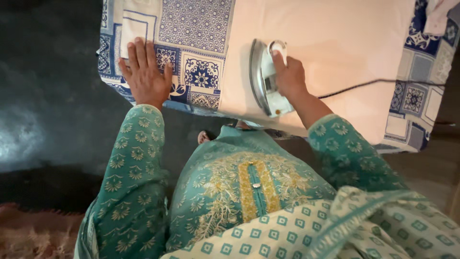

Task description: The person irons a white shirt on a patterned surface, using an iron to press the sleeves, collar, and main body of the garment while smoothing the fabric by hand.

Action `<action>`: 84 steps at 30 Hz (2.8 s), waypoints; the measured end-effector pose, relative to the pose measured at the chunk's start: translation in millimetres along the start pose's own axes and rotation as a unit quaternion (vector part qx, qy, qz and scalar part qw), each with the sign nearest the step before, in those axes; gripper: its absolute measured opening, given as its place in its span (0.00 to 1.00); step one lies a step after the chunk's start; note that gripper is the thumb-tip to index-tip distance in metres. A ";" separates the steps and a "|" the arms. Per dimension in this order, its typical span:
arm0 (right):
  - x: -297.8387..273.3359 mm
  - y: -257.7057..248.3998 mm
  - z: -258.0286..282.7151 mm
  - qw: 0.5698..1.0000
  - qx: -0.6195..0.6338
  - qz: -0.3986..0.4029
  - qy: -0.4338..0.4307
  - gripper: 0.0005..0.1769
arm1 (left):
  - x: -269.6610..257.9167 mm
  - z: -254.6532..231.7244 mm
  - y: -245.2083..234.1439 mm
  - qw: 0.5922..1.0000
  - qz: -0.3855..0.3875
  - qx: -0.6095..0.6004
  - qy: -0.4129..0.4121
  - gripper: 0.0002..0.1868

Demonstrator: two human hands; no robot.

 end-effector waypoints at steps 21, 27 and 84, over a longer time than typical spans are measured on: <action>197.5 -18.4 14.5 0.985 -0.004 -0.159 -0.073 0.40 | -0.3 2.0 -2.9 1.000 0.002 -0.018 -0.014 0.36; 213.6 -24.4 13.4 0.982 -0.026 -0.168 -0.078 0.35 | 0.8 2.8 -1.1 1.000 0.009 -0.016 -0.008 0.37; -6.0 -154.2 -77.7 0.914 -0.295 0.123 -0.249 0.34 | 7.2 3.8 40.0 0.998 0.040 0.047 -0.011 0.33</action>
Point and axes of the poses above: each hand's wrist, its own x-axis towards the middle knuckle, its own y-axis out of the palm, z = x × y, the point moved 10 cm from there along x, towards the middle knuckle, and after that the axes turned 6 degrees about x, right-handed, at the moved point
